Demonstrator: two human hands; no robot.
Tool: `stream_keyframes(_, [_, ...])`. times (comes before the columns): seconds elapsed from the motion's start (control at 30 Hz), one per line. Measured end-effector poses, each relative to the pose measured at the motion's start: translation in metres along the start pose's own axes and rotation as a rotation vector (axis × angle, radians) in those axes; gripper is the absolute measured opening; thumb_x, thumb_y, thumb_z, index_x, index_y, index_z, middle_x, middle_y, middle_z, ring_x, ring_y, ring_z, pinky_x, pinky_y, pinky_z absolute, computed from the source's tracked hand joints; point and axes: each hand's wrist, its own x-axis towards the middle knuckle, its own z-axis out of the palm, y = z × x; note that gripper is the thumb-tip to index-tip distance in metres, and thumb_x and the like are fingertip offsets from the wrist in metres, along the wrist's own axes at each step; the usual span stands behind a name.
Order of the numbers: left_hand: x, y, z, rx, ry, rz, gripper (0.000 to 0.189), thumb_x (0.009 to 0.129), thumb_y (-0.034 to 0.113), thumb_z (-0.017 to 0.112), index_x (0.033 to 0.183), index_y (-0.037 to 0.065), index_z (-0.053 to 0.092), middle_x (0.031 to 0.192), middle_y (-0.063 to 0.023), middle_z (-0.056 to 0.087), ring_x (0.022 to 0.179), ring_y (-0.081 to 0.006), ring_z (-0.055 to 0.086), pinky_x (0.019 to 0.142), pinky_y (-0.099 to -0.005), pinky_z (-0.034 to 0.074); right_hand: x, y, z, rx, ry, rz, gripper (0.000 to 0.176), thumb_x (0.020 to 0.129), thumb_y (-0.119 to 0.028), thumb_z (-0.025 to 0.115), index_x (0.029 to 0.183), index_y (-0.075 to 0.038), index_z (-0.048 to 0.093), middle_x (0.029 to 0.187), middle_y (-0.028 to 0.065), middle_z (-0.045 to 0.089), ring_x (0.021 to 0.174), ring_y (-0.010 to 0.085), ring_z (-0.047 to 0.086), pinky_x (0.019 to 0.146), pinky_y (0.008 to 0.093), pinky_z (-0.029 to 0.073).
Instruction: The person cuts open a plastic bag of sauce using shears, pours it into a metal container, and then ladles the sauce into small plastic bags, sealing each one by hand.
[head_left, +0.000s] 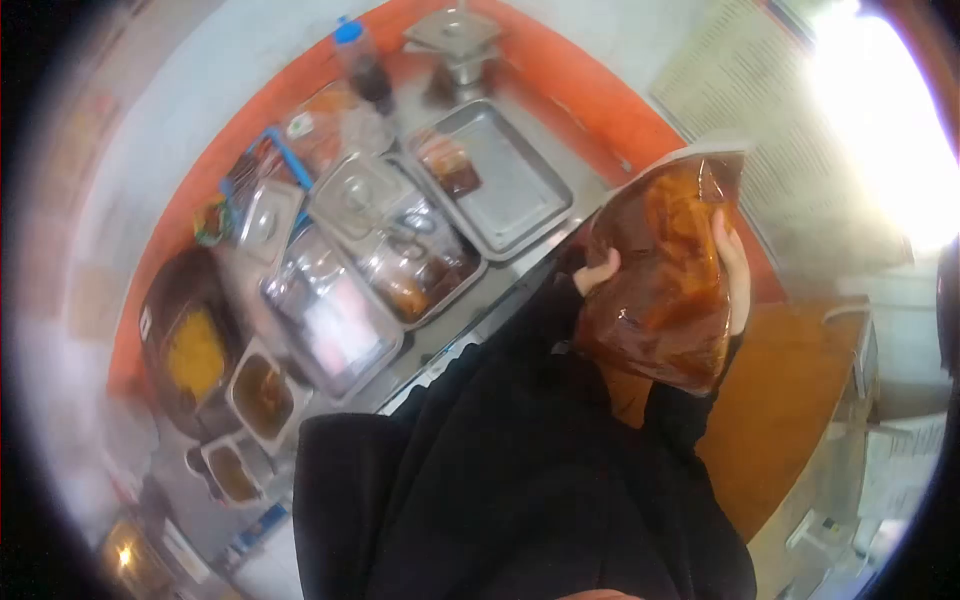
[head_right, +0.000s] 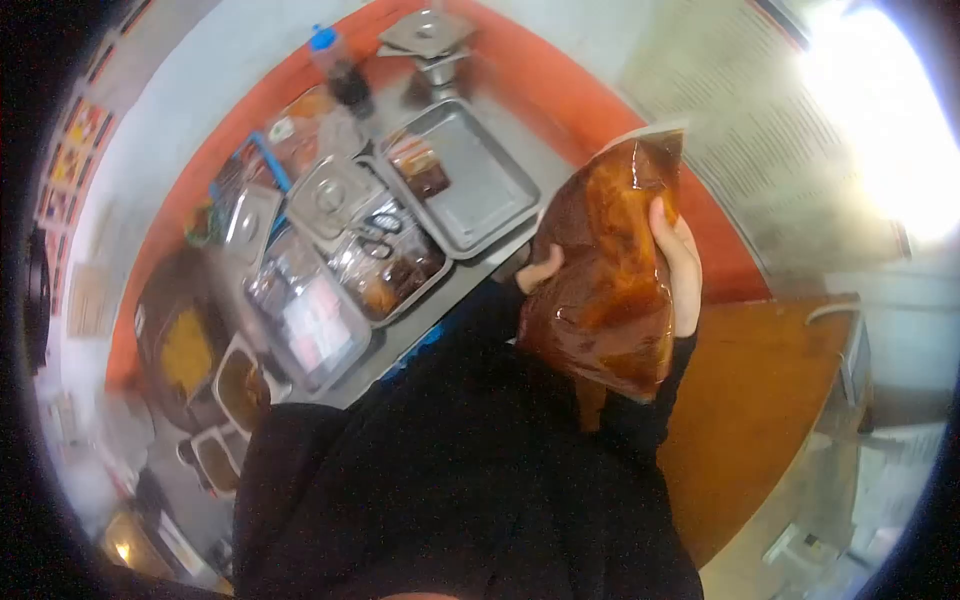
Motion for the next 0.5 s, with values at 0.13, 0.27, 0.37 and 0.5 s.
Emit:
stream_keyframes(0.13, [-0.02, -0.001, -0.005, 0.046, 0.071, 0.107, 0.067, 0.078, 0.046, 0.045, 0.123, 0.0, 0.026, 0.121, -0.0129, 0.037, 0.111, -0.0237, 0.037, 0.091, -0.0351, 0.031, 0.005, 0.035, -0.008, 0.268, -0.129, 0.095, 0.035, 0.085, -0.03, 0.042, 0.105, -0.002, 0.045, 0.101, 0.0084, 0.051, 0.087, 0.0181, 0.051, 0.075, 0.0291, 0.042])
stream_keyframes(0.27, [-0.046, -0.009, -0.023, 0.103, 0.158, 0.164, 0.063, 0.08, 0.043, 0.044, 0.122, -0.001, 0.028, 0.12, -0.0137, 0.038, 0.111, -0.024, 0.037, 0.092, -0.0347, 0.03, -0.019, 0.042, 0.003, 0.253, -0.087, 0.283, 0.037, 0.085, -0.035, 0.041, 0.104, -0.004, 0.047, 0.097, 0.0069, 0.052, 0.084, 0.0173, 0.051, 0.073, 0.0294, 0.042])
stream_keyframes(0.37, [-0.072, -0.015, -0.037, 0.148, 0.197, 0.145, 0.059, 0.082, 0.041, 0.043, 0.121, -0.002, 0.03, 0.119, -0.0143, 0.039, 0.111, -0.0241, 0.037, 0.092, -0.0344, 0.029, -0.034, 0.051, 0.012, 0.169, -0.097, 0.218, 0.039, 0.084, -0.037, 0.042, 0.104, -0.004, 0.048, 0.091, 0.0059, 0.052, 0.082, 0.0138, 0.05, 0.071, 0.0261, 0.041])
stream_keyframes(0.5, [-0.128, -0.032, -0.004, 0.702, 0.308, 0.402, 0.069, 0.079, 0.046, 0.045, 0.123, -0.002, 0.025, 0.125, -0.0167, 0.03, 0.117, -0.0257, 0.027, 0.095, -0.035, 0.023, -0.072, 0.068, 0.067, -0.059, -0.131, -0.069, 0.021, 0.085, -0.019, 0.046, 0.095, -0.002, 0.048, 0.084, 0.003, 0.052, 0.074, 0.0076, 0.048, 0.066, 0.0205, 0.039])
